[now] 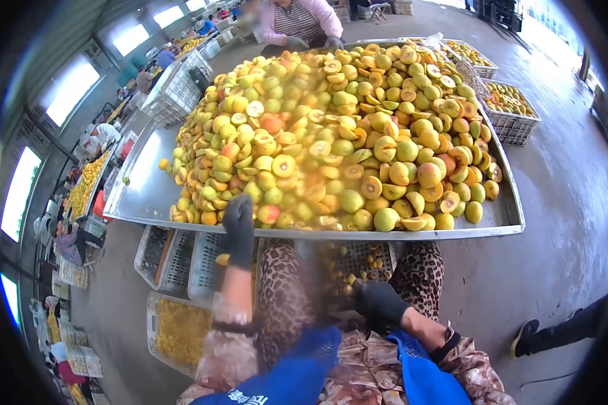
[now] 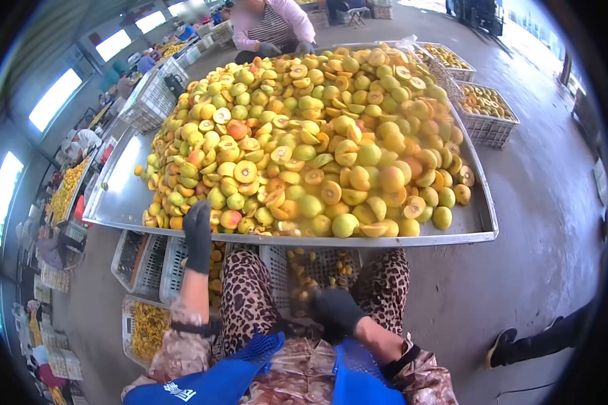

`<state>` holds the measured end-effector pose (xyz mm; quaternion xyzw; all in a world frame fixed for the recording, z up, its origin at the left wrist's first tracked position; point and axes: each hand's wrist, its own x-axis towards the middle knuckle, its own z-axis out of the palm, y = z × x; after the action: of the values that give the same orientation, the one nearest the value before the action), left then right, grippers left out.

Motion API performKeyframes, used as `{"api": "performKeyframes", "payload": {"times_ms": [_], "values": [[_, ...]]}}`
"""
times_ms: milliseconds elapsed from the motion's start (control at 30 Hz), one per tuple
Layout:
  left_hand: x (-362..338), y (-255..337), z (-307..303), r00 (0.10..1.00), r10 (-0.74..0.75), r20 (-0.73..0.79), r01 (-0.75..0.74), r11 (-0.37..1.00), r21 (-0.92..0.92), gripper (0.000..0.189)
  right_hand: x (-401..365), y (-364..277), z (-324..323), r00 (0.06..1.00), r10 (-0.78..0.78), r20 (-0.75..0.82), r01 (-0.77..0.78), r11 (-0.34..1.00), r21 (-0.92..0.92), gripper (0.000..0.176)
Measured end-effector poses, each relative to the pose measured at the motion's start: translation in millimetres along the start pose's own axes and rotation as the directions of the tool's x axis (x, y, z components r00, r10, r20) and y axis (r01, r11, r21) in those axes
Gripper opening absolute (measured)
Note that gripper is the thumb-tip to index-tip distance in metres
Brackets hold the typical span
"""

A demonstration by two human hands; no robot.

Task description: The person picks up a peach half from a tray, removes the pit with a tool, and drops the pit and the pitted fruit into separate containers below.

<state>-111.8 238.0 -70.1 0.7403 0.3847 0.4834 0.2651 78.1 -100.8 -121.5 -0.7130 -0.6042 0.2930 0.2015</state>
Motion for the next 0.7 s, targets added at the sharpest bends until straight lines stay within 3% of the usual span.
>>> {"api": "performKeyframes", "payload": {"times_ms": [67,100,167,233,267,300,333,367,433,500,567,633,667,700], "values": [[31,14,40,0.983,0.177,0.044,-0.182,0.975,0.128,0.028,2,-1,-9,0.996,-0.074,-0.053,0.078,0.994,0.080,0.024],[50,5,62,0.946,0.319,0.065,-0.324,0.909,0.262,0.033,3,-1,-16,0.990,-0.109,-0.089,0.119,0.986,0.113,0.026],[80,4,98,0.882,0.414,0.226,-0.471,0.746,0.471,0.049,-6,2,-21,0.983,-0.108,-0.148,0.134,0.974,0.182,0.027],[97,17,118,0.884,0.016,0.468,-0.407,0.520,0.751,0.054,-17,7,-34,0.977,-0.107,-0.182,0.144,0.969,0.200,0.029],[102,1,131,0.916,0.059,0.397,-0.372,0.498,0.784,0.066,-26,7,-41,0.979,-0.105,-0.177,0.139,0.971,0.196,0.030],[106,5,130,0.913,-0.029,0.408,-0.312,0.595,0.741,0.067,-36,9,-41,0.981,-0.095,-0.172,0.129,0.972,0.198,0.031],[107,0,129,0.894,-0.067,0.444,-0.296,0.656,0.694,0.066,-37,21,-27,0.985,0.040,-0.170,0.017,0.946,0.324,0.033],[103,-2,131,0.869,-0.105,0.484,-0.275,0.711,0.647,0.066,-38,35,-16,0.980,0.013,-0.197,0.047,0.953,0.298,0.032],[88,12,137,0.850,-0.102,0.518,-0.318,0.683,0.658,0.064,-38,46,-6,0.972,-0.016,-0.235,0.083,0.957,0.278,0.034],[53,54,129,0.836,-0.064,0.545,-0.435,0.527,0.730,0.048,-35,38,-20,0.966,0.008,-0.259,0.077,0.945,0.319,0.035],[42,22,135,0.870,0.090,0.485,-0.438,0.592,0.676,0.037,-32,24,-40,0.957,0.038,-0.288,0.074,0.927,0.368,0.036],[36,14,133,0.911,0.171,0.376,-0.349,0.805,0.479,0.029,-31,17,-57,0.942,0.037,-0.332,0.101,0.916,0.388,0.036],[32,16,131,0.949,0.153,0.277,-0.223,0.944,0.243,0.032,-33,13,-66,0.944,0.057,-0.324,0.090,0.904,0.419,0.032],[30,5,136,0.968,0.009,0.251,0.028,0.989,-0.146,0.035,-35,8,-78,0.942,0.073,-0.328,0.107,0.859,0.501,0.032]]}}
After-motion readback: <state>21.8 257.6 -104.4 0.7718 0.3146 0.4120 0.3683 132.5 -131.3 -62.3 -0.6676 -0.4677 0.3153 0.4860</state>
